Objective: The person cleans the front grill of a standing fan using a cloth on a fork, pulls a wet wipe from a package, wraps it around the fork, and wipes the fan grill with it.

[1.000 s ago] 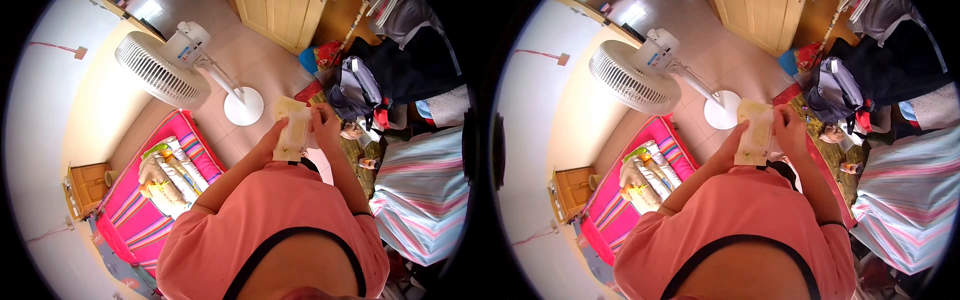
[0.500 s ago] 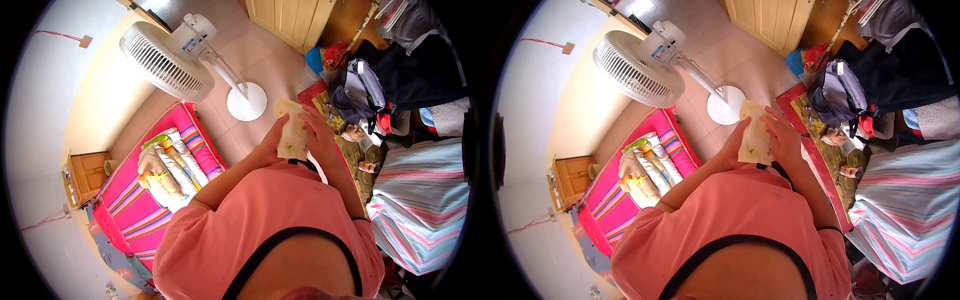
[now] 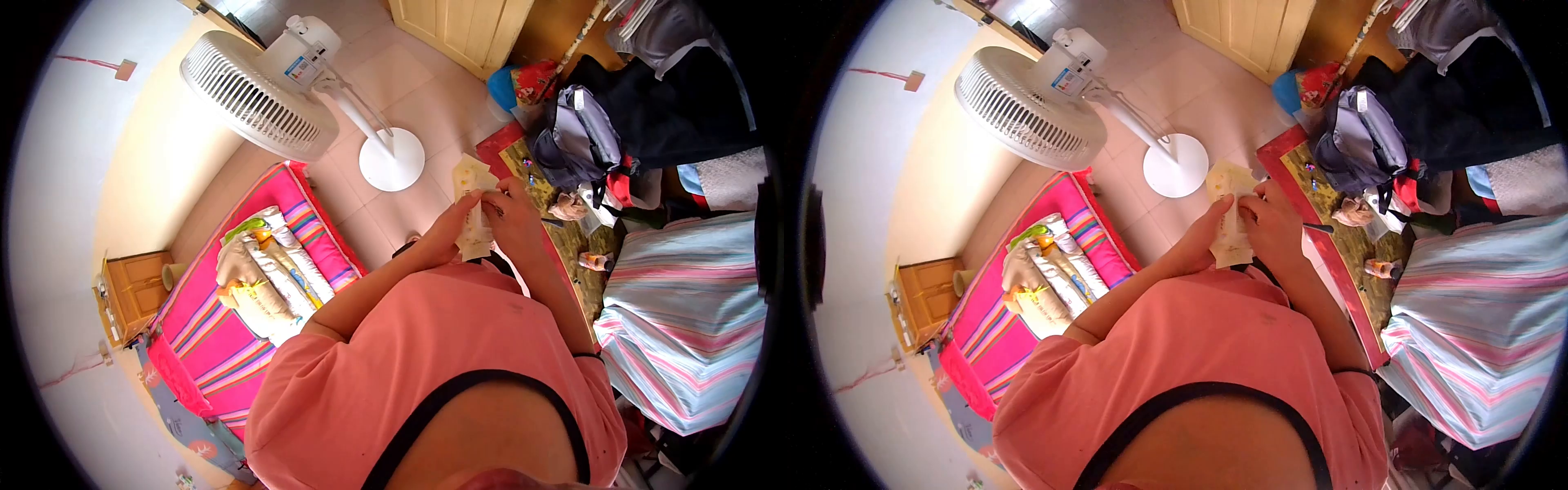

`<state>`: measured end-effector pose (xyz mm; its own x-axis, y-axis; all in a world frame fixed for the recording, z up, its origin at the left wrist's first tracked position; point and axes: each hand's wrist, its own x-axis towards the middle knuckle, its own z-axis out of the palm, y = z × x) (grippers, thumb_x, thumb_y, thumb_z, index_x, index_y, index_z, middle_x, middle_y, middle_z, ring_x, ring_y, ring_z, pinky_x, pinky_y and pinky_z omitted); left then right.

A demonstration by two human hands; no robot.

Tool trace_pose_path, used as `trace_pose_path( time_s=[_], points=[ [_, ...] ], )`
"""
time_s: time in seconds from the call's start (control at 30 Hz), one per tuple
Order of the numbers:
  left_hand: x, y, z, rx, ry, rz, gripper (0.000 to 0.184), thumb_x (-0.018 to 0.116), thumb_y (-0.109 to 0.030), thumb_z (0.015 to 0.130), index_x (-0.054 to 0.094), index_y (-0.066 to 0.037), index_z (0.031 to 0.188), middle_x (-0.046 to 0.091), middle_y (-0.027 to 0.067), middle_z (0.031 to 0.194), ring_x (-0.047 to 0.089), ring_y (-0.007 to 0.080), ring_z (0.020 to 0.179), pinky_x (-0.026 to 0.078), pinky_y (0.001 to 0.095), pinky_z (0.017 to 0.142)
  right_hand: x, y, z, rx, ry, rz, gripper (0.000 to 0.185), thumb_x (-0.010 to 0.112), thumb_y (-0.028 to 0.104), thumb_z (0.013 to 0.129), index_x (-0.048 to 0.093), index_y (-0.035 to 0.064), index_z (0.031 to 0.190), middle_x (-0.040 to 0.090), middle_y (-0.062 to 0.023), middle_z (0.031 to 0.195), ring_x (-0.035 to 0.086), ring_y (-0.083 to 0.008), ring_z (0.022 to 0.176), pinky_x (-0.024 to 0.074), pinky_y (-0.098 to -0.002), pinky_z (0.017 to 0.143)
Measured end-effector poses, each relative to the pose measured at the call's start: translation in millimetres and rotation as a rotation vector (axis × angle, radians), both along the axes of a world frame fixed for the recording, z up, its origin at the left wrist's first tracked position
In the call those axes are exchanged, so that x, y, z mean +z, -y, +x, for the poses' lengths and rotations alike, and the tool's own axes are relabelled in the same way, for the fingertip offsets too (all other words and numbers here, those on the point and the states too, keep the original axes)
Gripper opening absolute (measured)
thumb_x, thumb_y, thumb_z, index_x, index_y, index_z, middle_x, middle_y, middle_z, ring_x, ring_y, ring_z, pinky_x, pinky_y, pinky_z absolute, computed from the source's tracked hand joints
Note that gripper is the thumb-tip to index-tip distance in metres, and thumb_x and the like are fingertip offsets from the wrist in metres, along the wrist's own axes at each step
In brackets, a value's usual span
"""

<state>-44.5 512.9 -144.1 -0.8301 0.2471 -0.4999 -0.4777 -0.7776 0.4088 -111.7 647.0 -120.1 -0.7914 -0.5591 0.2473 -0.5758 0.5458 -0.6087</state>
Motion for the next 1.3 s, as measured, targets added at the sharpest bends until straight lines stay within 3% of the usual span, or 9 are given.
trace_pose_path(
  time_s=[0.27,0.33,0.47,0.53,0.8,0.97,1.1,1.17,1.3],
  points=[
    [11,6,1,0.003,-0.008,0.046,0.046,0.043,-0.044,0.097,0.046,-0.009,0.126,0.058,0.0061,0.112,0.06,0.0199,0.097,0.051,0.0361,0.083,6,5,5,0.021,-0.04,-0.034,0.013,0.067,0.008,0.078,0.067,0.0117,0.091,0.055,-0.0034,0.103,0.062,-0.0251,0.074,0.0494,-0.035,0.062],
    [15,6,2,0.045,0.018,0.052,0.041,0.047,-0.043,0.096,0.049,-0.009,0.119,0.06,0.0043,0.101,0.062,0.0167,0.085,0.053,0.0325,0.07,12,4,8,0.023,-0.057,0.006,0.014,0.066,0.008,0.079,0.066,0.0112,0.092,0.056,-0.0034,0.103,0.062,-0.0255,0.075,0.0495,-0.0354,0.062],
    [8,6,7,0.017,-0.016,0.003,0.042,0.048,-0.044,0.096,0.05,-0.009,0.119,0.06,0.0038,0.101,0.061,0.0161,0.086,0.052,0.0317,0.07,7,5,13,0.001,-0.033,0.069,0.014,0.066,0.007,0.079,0.065,0.0096,0.093,0.056,-0.0033,0.101,0.063,-0.025,0.076,0.05,-0.0353,0.062],
    [0,6,10,0.0,-0.029,0.03,0.043,0.046,-0.042,0.097,0.047,-0.009,0.125,0.059,0.0057,0.111,0.06,0.0199,0.1,0.052,0.0362,0.084,6,7,15,0.013,-0.018,0.06,0.014,0.066,0.007,0.079,0.065,0.0092,0.093,0.057,-0.0039,0.1,0.063,-0.024,0.076,0.0503,-0.0351,0.063],
    [6,21,12,0.106,0.077,0.182,0.046,0.046,-0.044,0.095,0.048,-0.009,0.125,0.061,0.0077,0.107,0.062,0.0229,0.093,0.053,0.0387,0.079,0,11,15,-0.016,0.085,-0.115,0.01,0.062,0.007,0.082,0.061,0.0087,0.091,0.054,-0.0078,0.105,0.059,-0.0242,0.071,0.0472,-0.0347,0.059],
    [-3,31,13,0.183,-0.02,0.101,0.052,0.041,-0.048,0.095,0.046,-0.008,0.128,0.061,0.0115,0.106,0.064,0.0271,0.089,0.054,0.0432,0.077,11,6,11,0.036,0.328,-0.46,0.01,0.054,-0.002,0.088,0.054,0.0031,0.097,0.05,-0.0077,0.112,0.045,-0.0083,0.067,0.0393,-0.0205,0.065],
    [-19,38,16,0.222,0.04,0.033,0.058,0.042,-0.049,0.092,0.044,-0.007,0.132,0.057,0.0116,0.12,0.06,0.0291,0.105,0.049,0.0452,0.089,53,-8,10,-0.097,0.824,-0.889,0.01,0.049,0.002,0.091,0.052,0.0073,0.098,0.052,-0.0016,0.082,0.042,-0.0069,0.063,0.0355,-0.0217,0.058],
    [-24,43,20,0.226,0.013,0.064,0.057,0.04,-0.048,0.092,0.043,-0.008,0.133,0.056,0.0117,0.122,0.059,0.0301,0.106,0.049,0.0465,0.09,61,-15,1,-0.002,0.728,-1.051,0.014,0.051,0.004,0.088,0.053,0.0103,0.1,0.046,0.0012,0.068,0.037,-0.0063,0.058,0.0286,-0.0213,0.053],
    [-25,45,16,0.216,-0.01,0.052,0.059,0.038,-0.047,0.091,0.042,-0.007,0.134,0.055,0.0133,0.124,0.057,0.0315,0.11,0.048,0.0483,0.091,45,-49,-10,-0.155,0.825,-0.901,0.011,0.047,0.011,0.096,0.057,0.0065,0.098,0.049,0.0014,0.068,0.043,-0.0076,0.062,0.0354,-0.0233,0.06]
  ],
)
